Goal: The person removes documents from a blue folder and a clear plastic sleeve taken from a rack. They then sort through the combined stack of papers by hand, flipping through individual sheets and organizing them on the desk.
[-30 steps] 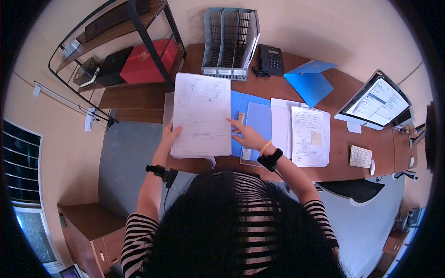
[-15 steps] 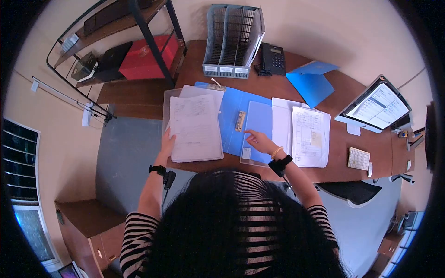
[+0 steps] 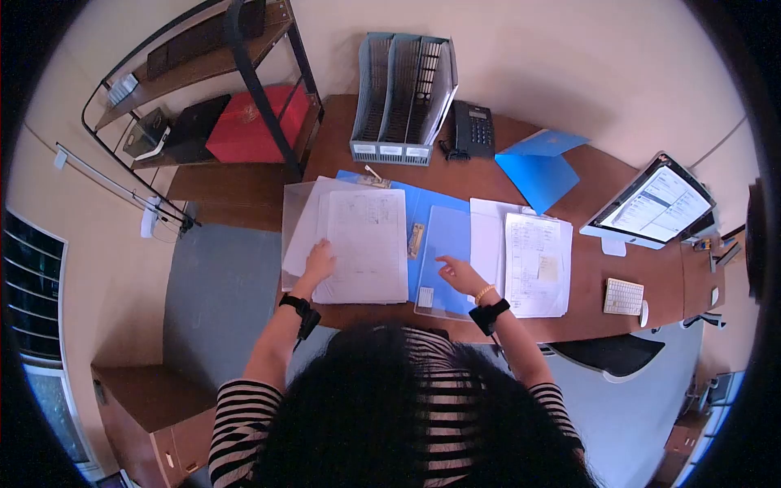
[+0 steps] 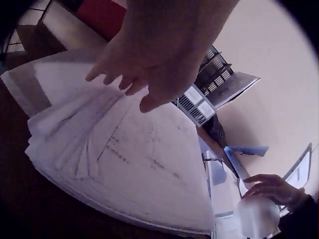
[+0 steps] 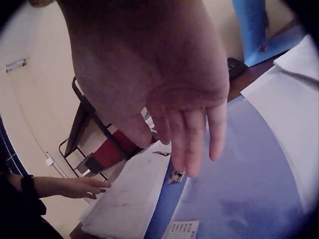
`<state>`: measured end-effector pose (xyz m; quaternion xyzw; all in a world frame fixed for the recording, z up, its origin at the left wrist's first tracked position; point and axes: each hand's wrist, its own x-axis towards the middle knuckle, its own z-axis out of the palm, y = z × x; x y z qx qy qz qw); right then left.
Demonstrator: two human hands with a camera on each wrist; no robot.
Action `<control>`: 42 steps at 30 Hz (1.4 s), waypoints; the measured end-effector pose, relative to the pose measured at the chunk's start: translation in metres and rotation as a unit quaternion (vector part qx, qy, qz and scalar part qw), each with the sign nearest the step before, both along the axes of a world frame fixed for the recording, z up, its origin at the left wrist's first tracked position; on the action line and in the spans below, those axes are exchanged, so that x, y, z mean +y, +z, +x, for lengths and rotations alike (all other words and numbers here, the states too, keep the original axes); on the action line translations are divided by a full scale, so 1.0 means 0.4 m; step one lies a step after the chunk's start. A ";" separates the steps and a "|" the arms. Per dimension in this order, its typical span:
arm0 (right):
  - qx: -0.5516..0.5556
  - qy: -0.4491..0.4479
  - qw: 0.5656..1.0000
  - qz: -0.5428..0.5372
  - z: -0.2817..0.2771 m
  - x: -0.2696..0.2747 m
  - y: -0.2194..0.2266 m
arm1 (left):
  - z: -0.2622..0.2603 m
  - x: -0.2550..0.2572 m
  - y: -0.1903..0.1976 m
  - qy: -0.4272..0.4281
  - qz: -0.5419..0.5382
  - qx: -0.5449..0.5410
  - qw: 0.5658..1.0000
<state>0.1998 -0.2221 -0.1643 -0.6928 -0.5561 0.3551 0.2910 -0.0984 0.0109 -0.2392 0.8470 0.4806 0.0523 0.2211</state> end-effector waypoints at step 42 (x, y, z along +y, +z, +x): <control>0.123 -0.146 0.981 -0.026 0.156 -0.087 -0.103 | 0.835 0.317 0.687 0.060 0.134 -0.675 0.723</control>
